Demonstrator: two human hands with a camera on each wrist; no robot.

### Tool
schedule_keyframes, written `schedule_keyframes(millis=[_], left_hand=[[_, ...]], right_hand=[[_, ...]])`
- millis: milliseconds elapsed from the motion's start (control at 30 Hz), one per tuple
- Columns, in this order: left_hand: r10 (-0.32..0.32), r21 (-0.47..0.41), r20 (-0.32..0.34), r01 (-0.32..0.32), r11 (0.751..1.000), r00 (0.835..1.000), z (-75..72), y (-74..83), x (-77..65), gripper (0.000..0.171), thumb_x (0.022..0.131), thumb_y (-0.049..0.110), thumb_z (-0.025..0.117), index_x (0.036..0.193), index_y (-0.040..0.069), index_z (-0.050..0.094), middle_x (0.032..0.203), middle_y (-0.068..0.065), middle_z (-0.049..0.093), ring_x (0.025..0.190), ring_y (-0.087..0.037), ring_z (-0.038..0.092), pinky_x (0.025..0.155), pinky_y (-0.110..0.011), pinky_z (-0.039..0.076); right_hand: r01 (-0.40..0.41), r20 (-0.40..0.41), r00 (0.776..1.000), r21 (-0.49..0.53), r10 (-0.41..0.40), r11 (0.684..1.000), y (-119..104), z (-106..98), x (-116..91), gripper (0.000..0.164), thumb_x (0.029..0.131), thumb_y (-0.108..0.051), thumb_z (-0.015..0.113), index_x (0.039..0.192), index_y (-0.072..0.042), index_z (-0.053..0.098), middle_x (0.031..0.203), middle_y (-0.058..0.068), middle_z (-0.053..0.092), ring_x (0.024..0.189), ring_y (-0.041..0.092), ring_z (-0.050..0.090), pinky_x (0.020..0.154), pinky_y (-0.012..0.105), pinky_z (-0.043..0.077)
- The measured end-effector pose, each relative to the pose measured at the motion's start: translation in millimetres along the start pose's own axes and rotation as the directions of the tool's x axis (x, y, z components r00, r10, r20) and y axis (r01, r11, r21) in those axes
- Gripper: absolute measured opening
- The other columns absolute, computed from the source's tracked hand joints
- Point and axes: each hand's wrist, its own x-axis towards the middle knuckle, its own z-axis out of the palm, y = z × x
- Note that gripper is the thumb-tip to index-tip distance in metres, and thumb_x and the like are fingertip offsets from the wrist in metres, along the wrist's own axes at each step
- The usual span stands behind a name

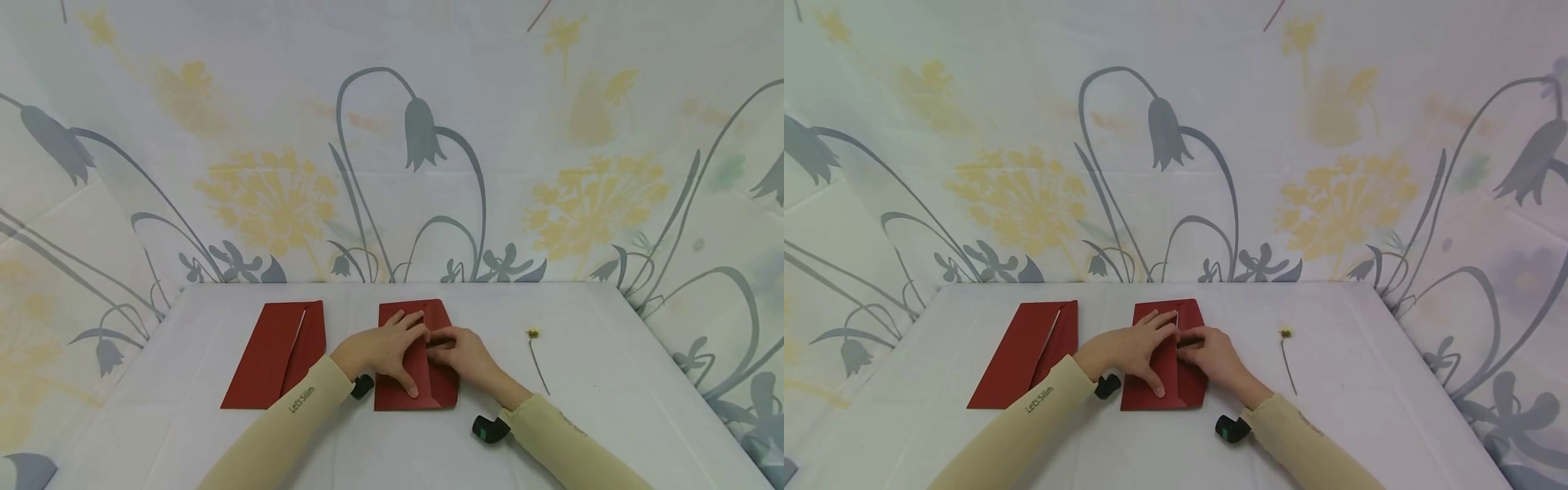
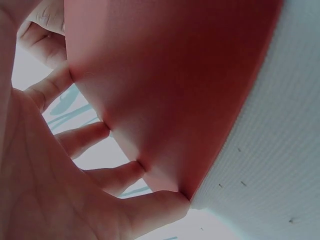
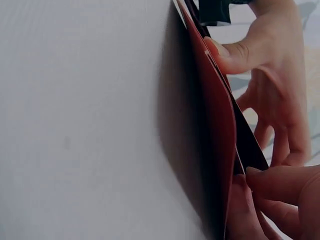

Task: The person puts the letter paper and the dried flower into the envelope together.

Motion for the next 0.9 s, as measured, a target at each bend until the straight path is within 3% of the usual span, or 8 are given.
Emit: schedule_keyframes(millis=[400, 567, 800, 900], left_hand=[[-0.003, 0.012, -0.001, 0.003, 1.0, 1.0, 2.5, -0.7, 3.8, 0.085, 0.064, 0.063, 0.086, 0.13, 0.031, 0.043, 0.165, -0.002, 0.012, 0.149, -0.042, 0.011, 0.099, -0.056, 0.046], [-0.007, 0.017, -0.007, 0.007, 1.0, 1.0, 3.1, -1.3, 3.7, 0.085, 0.063, 0.063, 0.086, 0.128, 0.032, 0.043, 0.165, -0.003, 0.012, 0.149, -0.042, 0.011, 0.099, -0.056, 0.046], [0.007, 0.012, -0.025, -0.006, 1.0, 1.0, 4.3, -1.7, 2.7, 0.082, 0.063, 0.062, 0.087, 0.127, 0.032, 0.044, 0.165, -0.004, 0.013, 0.148, -0.043, 0.012, 0.098, -0.056, 0.047], [0.009, 0.009, -0.026, -0.009, 1.0, 1.0, 4.9, -2.1, 2.6, 0.082, 0.063, 0.061, 0.087, 0.126, 0.032, 0.044, 0.165, -0.004, 0.013, 0.148, -0.043, 0.012, 0.099, -0.055, 0.047]], right_hand=[[-0.031, -0.001, 1.0, 0.043, 0.031, 0.999, 10, -29, -12, 0.031, 0.089, -0.016, 0.075, 0.118, -0.007, 0.07, 0.109, 0.006, 0.072, 0.098, 0.019, 0.07, 0.08, 0.032, 0.055], [-0.028, -0.033, 0.999, 0.012, 0.028, 1.0, 12, -45, -21, 0.034, 0.089, -0.016, 0.075, 0.12, -0.004, 0.067, 0.107, 0.008, 0.073, 0.094, 0.018, 0.071, 0.077, 0.028, 0.055], [-0.039, -0.059, 0.997, 0.069, 0.043, 0.997, 18, -77, -40, 0.038, 0.092, -0.005, 0.07, 0.126, 0.007, 0.059, 0.11, 0.019, 0.07, 0.1, 0.026, 0.07, 0.08, 0.03, 0.057], [-0.045, -0.085, 0.995, 0.019, 0.046, 0.999, 24, -91, -50, 0.04, 0.092, -0.009, 0.071, 0.127, 0.006, 0.059, 0.112, 0.018, 0.07, 0.098, 0.022, 0.07, 0.08, 0.028, 0.057]])
